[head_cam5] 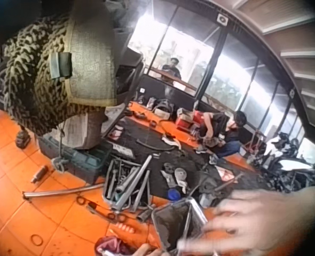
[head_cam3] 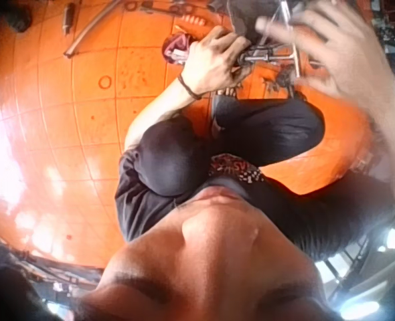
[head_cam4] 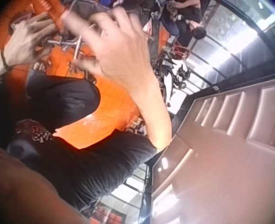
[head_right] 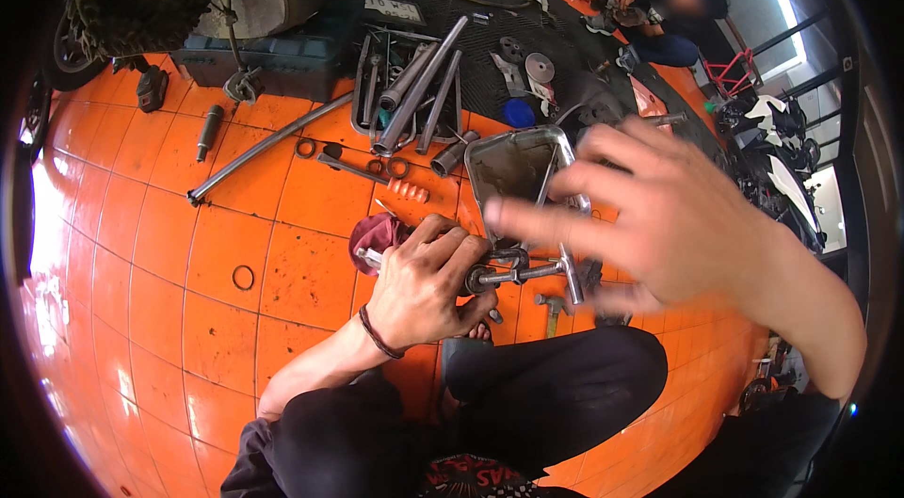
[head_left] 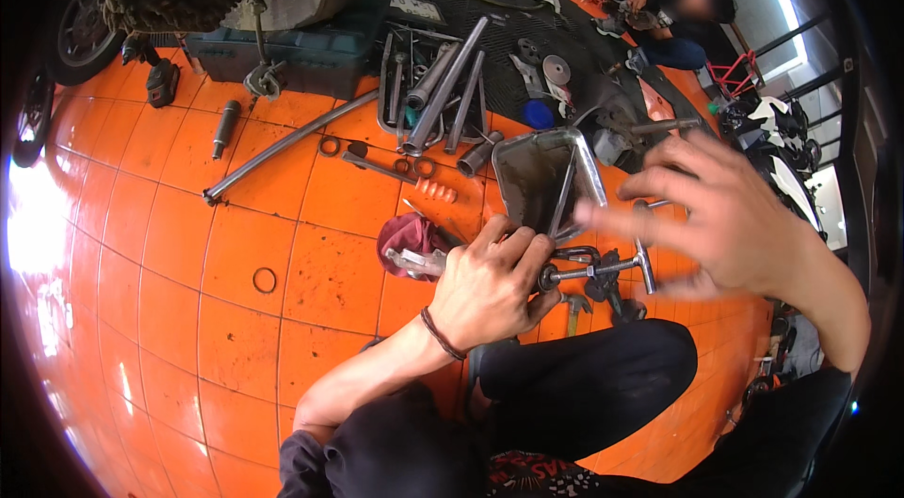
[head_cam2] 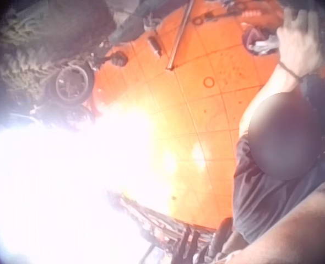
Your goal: The person disassembles a motorcycle fork component using a spring compressor tool, unscrewing the assembly to remove the internal spring and damper rod.
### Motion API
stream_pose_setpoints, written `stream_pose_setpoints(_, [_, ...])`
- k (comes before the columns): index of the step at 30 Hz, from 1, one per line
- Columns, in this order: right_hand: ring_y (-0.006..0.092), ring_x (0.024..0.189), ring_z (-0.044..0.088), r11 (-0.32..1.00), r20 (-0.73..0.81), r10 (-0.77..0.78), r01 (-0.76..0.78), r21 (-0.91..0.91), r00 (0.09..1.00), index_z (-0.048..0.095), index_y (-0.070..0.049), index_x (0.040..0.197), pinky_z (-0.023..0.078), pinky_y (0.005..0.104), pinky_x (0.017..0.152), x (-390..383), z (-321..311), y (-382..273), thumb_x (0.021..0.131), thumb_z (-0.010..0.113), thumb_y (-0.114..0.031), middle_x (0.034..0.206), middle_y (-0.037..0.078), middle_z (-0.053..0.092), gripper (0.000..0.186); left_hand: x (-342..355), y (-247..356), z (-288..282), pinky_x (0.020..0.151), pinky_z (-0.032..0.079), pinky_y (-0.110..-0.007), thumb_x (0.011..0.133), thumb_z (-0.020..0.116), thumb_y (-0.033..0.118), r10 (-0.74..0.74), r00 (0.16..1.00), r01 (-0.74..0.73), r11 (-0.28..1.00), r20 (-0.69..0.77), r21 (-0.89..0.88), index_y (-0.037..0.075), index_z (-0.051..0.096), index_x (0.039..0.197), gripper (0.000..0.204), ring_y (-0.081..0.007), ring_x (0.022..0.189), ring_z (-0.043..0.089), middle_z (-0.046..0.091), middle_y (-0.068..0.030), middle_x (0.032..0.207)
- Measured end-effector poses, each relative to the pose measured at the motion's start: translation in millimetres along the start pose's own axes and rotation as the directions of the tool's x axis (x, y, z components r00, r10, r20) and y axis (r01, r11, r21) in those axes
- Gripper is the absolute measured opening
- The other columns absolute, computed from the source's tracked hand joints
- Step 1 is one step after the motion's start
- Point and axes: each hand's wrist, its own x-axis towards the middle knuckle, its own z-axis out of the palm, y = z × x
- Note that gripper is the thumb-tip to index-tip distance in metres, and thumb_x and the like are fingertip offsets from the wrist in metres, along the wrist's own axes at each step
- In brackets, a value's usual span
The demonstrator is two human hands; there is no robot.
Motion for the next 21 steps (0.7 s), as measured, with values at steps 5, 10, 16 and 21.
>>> stream_pose_setpoints(5, [0.0286,0.086,0.074,0.369,0.596,0.306,-0.67,0.644,0.742,0.063,0.002,0.124,0.058,0.0402,0.08,-2.7,0.5,-16.3,0.103,0.066,-0.045,0.097,0.013,0.074,0.052,-0.6,-0.6,-3.8,0.059,0.059,-0.038,0.068,0.081,0.018,0.005,1.0,-0.005,1.0,0.016,-0.017,0.008,0.067,0.105,0.041,-0.0273,0.095,0.066,0.064,-0.0064,0.092])
stream_pose_setpoints(10, [0.0216,0.092,0.069,0.972,0.141,-0.106,0.133,-0.195,0.984,0.07,-0.011,0.11,0.057,0.0351,0.082,-6.5,11.2,-21.5,0.09,0.07,-0.023,0.1,0.005,0.071,0.023,-0.6,3.1,-0.7,0.06,0.059,-0.038,0.067,0.083,0.018,0.037,0.998,-0.034,0.998,0.045,-0.054,0.008,0.068,0.106,0.044,-0.0265,0.094,0.065,0.064,-0.0056,0.092])
stream_pose_setpoints(16, [0.0283,0.093,0.069,0.99,0.038,0.12,-0.117,-0.075,0.992,0.072,-0.011,0.124,0.056,0.038,0.084,-10.6,6.0,-9.7,0.092,0.069,-0.028,0.1,0.011,0.071,0.036,-1.2,2.0,-1.3,0.059,0.058,-0.037,0.066,0.084,0.022,0.042,0.997,-0.039,0.998,0.072,-0.042,0.009,0.068,0.107,0.046,-0.0254,0.096,0.064,0.064,-0.0049,0.093])
stream_pose_setpoints(21, [0.029,0.09,0.073,0.577,0.503,0.293,-0.57,0.584,0.813,0.072,-0.003,0.112,0.058,0.0398,0.077,-6.6,3.6,-20.3,0.101,0.066,-0.034,0.102,0.011,0.073,0.033,-2.9,1.5,-2.0,0.059,0.058,-0.038,0.065,0.084,0.023,0.029,0.996,-0.027,0.999,0.085,-0.023,0.009,0.068,0.107,0.048,-0.0249,0.096,0.064,0.063,-0.0046,0.093])
